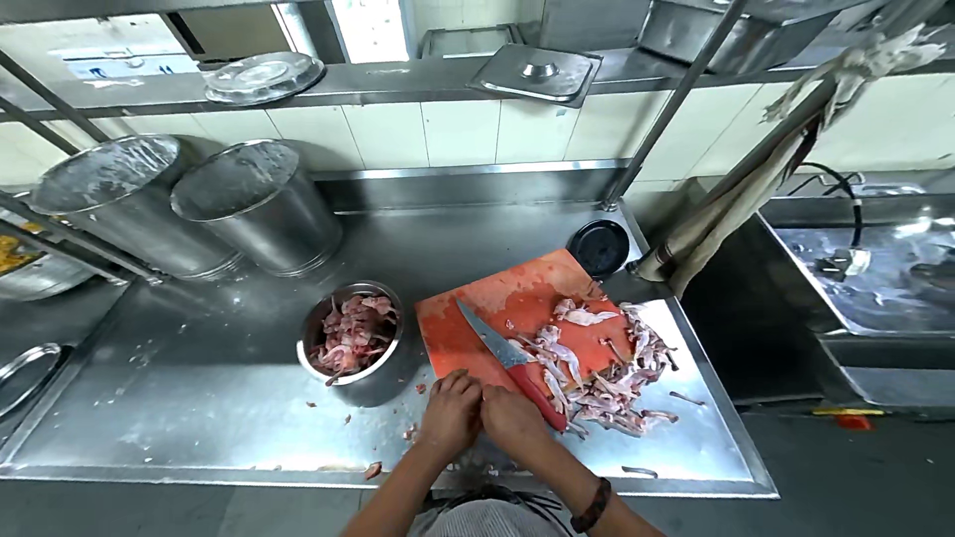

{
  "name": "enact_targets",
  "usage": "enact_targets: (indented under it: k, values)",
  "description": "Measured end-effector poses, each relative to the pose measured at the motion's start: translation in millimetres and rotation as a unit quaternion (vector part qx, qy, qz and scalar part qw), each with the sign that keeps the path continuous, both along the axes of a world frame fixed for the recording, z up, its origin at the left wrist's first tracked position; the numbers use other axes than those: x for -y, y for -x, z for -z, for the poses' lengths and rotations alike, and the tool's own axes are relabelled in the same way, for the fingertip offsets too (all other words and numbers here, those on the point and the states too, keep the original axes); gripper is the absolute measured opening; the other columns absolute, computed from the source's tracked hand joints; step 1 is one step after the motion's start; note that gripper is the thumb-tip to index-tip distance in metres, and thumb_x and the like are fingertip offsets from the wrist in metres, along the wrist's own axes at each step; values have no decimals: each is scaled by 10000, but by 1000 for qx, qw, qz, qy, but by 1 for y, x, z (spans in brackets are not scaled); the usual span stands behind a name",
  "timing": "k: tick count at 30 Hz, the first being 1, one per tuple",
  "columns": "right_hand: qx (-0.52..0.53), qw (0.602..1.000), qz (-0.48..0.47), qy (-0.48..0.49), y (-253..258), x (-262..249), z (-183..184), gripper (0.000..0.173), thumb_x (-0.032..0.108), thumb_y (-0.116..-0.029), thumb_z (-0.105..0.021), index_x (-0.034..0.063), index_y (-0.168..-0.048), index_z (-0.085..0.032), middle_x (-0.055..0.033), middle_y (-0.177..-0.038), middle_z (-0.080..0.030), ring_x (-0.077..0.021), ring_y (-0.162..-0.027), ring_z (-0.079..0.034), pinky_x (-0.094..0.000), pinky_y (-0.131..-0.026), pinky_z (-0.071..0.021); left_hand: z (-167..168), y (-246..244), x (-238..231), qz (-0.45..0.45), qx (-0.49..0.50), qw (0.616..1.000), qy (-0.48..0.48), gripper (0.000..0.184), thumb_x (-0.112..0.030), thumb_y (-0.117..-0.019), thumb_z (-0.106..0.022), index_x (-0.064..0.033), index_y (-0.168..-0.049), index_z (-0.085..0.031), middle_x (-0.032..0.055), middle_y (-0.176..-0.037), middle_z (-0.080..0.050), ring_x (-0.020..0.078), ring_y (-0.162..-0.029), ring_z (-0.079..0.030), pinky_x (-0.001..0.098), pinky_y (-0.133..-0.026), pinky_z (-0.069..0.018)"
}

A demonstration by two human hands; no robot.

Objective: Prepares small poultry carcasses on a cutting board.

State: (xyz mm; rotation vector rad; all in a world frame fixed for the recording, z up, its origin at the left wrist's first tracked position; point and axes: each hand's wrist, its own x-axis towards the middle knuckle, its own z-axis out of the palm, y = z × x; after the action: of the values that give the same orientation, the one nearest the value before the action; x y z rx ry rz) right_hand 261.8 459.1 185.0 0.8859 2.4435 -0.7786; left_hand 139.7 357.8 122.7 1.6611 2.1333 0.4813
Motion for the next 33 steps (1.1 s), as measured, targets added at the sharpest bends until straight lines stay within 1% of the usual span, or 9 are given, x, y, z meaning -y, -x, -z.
enact_targets:
  k: [4, 9, 12, 16, 20, 23, 27, 31, 33]
  values:
    - [0, 999, -22, 33, -9, 9, -14, 397, 294, -1076, -384, 35, -1254, -627, -209, -1200, -687, -383, -1142, -672, -595, -925, -534, 3, -8, 2, 33, -36, 998, 29, 291, -264, -979, -567, -149, -1191, -731, 11, -1341, -680, 240, -1392, -520, 525, -1155, -387]
    - [-48, 998, 34, 33, -23, 30, -7, 384, 318, -1056, -418, 40, -1170, -657, -181, -1071, -715, -357, -1056, -698, -561, -889, -542, 14, -12, 11, 17, -90, 995, -30, 185, -258, -932, -612, -120, -1015, -703, 31, -1165, -734, 224, -1234, -638, 499, -1064, -473]
    - [-84, 994, 61, 29, -31, 36, -11, 347, 288, -1039, -432, 56, -1155, -662, -159, -1022, -716, -336, -1001, -707, -540, -866, -550, 10, -8, 9, 11, -90, 996, -11, 237, -290, -939, -598, -105, -1046, -700, 54, -1200, -718, 242, -1257, -618, 500, -1086, -447]
    - [-116, 990, 69, 49, -42, 37, -15, 327, 266, -1040, -454, 13, -1030, -660, -177, -959, -697, -337, -948, -699, -523, -847, -546, 6, -5, 5, 13, -64, 998, 24, 281, -284, -986, -544, -102, -1122, -710, 66, -1287, -689, 263, -1328, -570, 525, -1124, -417]
    - [-213, 959, 128, 133, -53, 33, 4, 345, 220, -1056, -407, -11, -1030, -661, -164, -866, -659, -287, -839, -662, -479, -812, -530, 1, -5, 3, 18, -19, 998, 62, 390, -351, -1050, -427, -85, -1133, -701, 88, -1268, -689, 275, -1280, -596, 515, -1073, -455]
    - [-281, 907, 231, 214, -58, 26, 39, 370, 276, -1083, -382, 20, -1080, -650, -73, -781, -573, -182, -651, -568, -397, -642, -521, -20, -1, -2, 9, 61, 990, 126, 391, -291, -1031, -441, -69, -1237, -689, 131, -1308, -672, 303, -1287, -599, 519, -1072, -480]
    - [-288, 942, 167, 37, -58, 27, 48, 370, 261, -1082, -426, 4, -1091, -692, -160, -933, -714, -295, -878, -714, -487, -835, -577, -40, -9, -8, -55, 117, 976, 174, 466, -339, -1064, -352, -98, -1257, -701, 148, -1231, -710, 315, -1198, -661, 563, -1024, -506]
    - [-281, 944, 160, -74, -44, 44, 46, 376, 264, -1066, -420, 19, -1006, -700, -145, -856, -720, -304, -817, -740, -481, -743, -602, -58, -20, -26, -74, 24, 941, 329, 497, -400, -1068, -339, -73, -1182, -695, 169, -1215, -710, 358, -1180, -668, 613, -954, -525]
    - [-219, 957, 185, -47, -37, 42, 43, 392, 276, -1080, -384, 19, -1071, -680, -151, -923, -725, -311, -899, -735, -483, -812, -588, -63, -27, -30, -77, -13, 925, 371, 463, -391, -1047, -405, -55, -1171, -698, 177, -1229, -708, 382, -1179, -668, 630, -920, -535]
